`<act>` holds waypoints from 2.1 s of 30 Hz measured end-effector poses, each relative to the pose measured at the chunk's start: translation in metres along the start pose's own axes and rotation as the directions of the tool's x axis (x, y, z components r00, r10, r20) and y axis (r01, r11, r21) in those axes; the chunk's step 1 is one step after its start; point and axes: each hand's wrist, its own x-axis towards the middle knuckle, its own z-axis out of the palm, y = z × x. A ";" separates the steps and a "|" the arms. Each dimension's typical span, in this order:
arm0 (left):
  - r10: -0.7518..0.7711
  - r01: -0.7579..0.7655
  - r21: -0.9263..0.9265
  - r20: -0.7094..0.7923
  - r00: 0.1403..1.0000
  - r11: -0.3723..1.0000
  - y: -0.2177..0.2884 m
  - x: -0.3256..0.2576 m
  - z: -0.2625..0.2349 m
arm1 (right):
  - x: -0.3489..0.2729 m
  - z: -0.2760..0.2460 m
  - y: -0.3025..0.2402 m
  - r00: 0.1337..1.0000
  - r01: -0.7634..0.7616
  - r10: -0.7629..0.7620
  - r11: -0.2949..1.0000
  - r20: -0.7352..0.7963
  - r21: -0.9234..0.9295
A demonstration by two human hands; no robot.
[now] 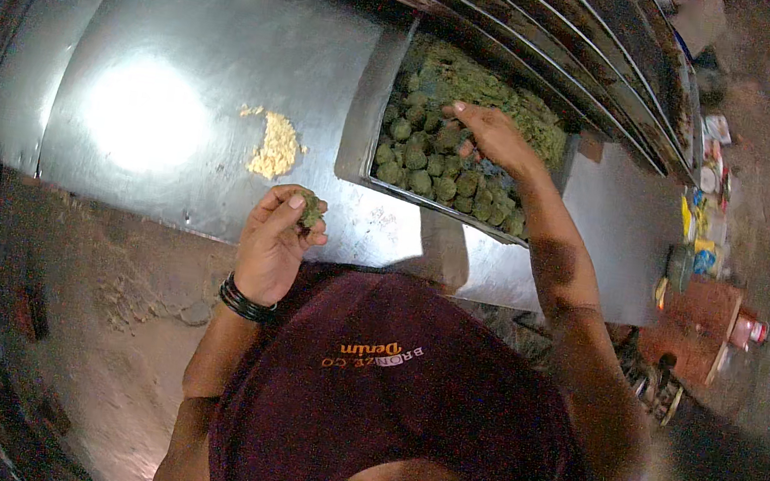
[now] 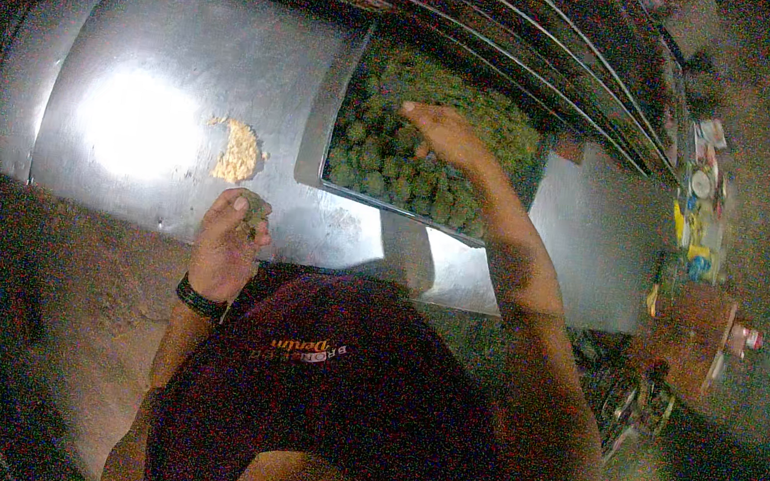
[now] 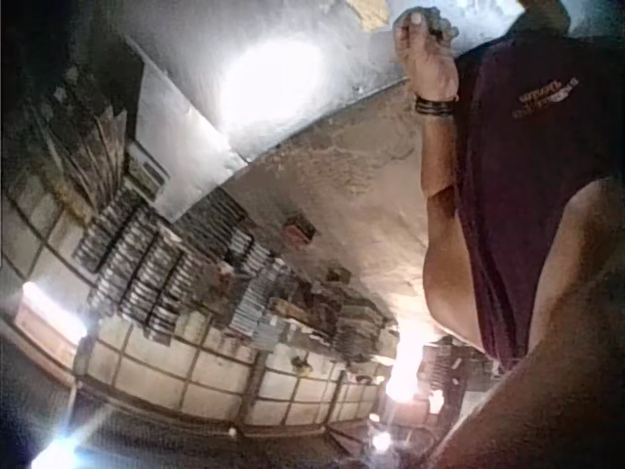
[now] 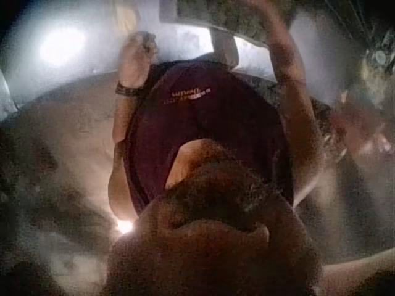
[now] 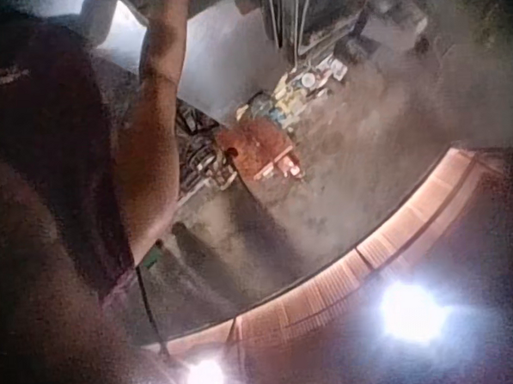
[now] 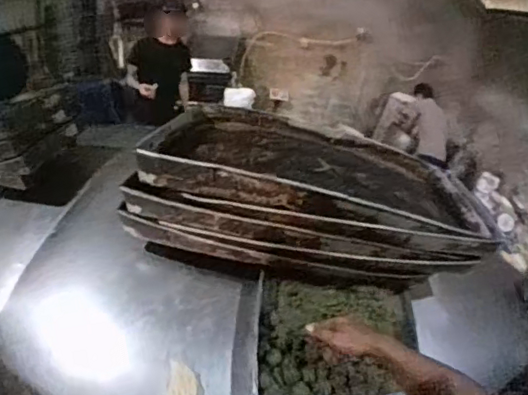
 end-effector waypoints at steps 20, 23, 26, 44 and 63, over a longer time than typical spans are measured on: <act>0.053 -0.053 0.072 0.006 0.999 0.996 -0.069 -0.008 0.056 | 0.019 -0.021 0.117 0.843 0.147 -0.492 0.602 -0.220 -0.785; 0.080 -0.070 0.114 -0.081 0.994 0.991 -0.103 -0.027 0.074 | 0.029 -0.019 0.093 0.943 0.097 -0.323 0.498 -0.080 -0.862; 0.110 -0.102 0.104 -0.079 0.991 0.989 -0.119 -0.043 0.102 | 0.023 -0.020 0.096 0.932 0.148 -0.355 0.559 -0.074 -0.816; 0.016 -0.019 0.047 0.043 0.999 0.999 -0.092 -0.035 0.097 | -0.002 -0.109 0.146 0.863 0.224 -0.441 0.770 -0.246 -0.598; 0.022 -0.038 0.126 0.130 0.991 0.991 0.033 -0.001 0.038 | -0.027 -0.079 0.112 0.872 -0.040 -0.205 0.876 -0.445 -0.481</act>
